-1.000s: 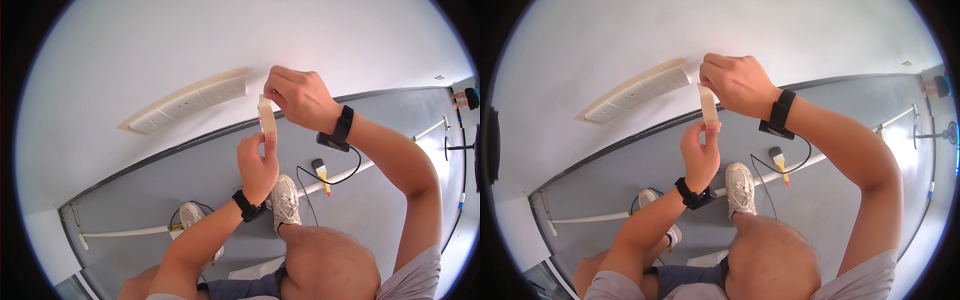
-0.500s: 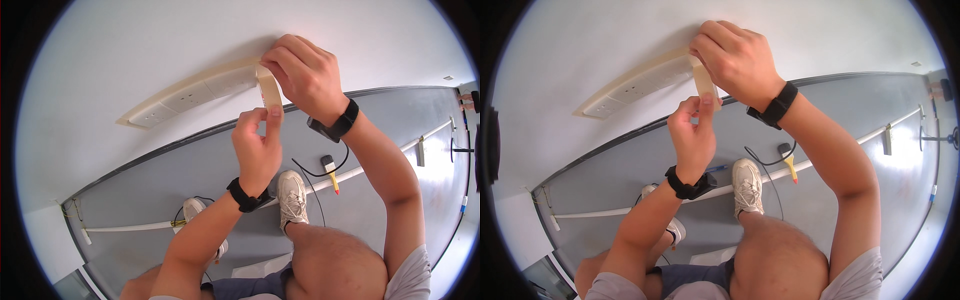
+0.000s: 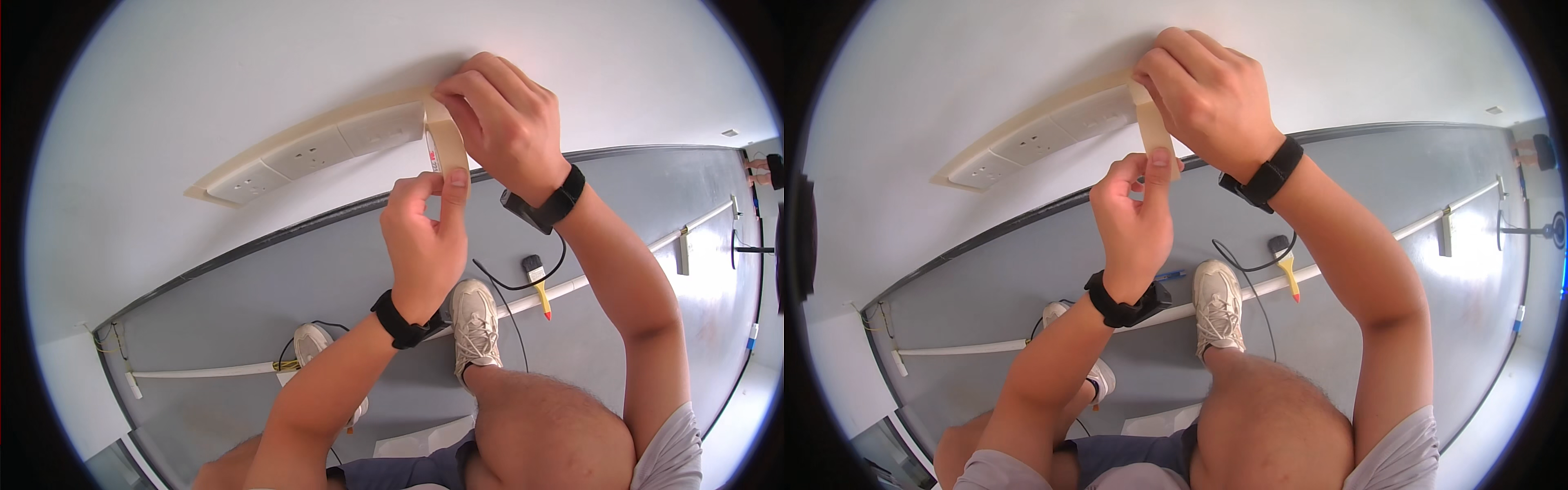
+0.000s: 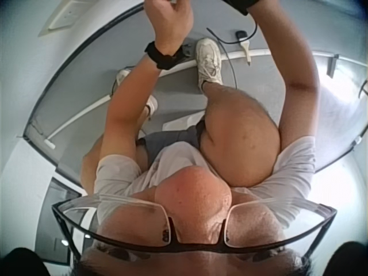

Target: Apply masking tape around an electrical outlet in preparation for painting.

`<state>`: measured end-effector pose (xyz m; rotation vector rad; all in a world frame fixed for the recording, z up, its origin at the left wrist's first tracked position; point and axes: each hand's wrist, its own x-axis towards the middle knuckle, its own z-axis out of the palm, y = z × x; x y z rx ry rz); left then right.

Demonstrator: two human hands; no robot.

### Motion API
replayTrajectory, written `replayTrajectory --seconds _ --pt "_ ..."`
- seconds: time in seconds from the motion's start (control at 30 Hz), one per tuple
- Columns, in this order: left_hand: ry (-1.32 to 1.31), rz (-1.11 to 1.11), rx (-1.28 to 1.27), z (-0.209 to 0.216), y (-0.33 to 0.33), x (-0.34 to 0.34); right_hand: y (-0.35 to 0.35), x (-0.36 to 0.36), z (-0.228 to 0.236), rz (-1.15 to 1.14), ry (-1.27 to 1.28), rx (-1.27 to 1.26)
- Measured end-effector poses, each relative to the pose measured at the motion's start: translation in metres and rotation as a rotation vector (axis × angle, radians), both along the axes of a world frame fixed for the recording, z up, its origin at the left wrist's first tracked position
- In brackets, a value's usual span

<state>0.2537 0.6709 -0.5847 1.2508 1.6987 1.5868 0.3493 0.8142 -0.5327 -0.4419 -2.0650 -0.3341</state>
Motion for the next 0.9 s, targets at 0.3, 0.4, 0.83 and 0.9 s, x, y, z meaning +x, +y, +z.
replayTrajectory --seconds 0.3,0.4,0.83,0.9 --pt "-0.012 0.0 -0.022 0.0019 0.0004 -0.0012 -0.0038 -0.0018 -0.0016 -0.033 0.013 -0.016" --pt "-0.033 0.008 -0.027 0.0022 0.0001 -0.0004 -0.0035 -0.0023 -0.0024 -0.041 0.017 -0.02" --pt "-0.021 0.008 -0.015 -0.0001 0.0019 -0.0024 -0.0041 -0.0031 -0.0015 -0.081 -0.001 -0.015" --pt "-0.003 0.013 0.003 -0.0005 0.0023 -0.0023 -0.004 -0.0025 -0.0011 -0.082 -0.003 -0.014"
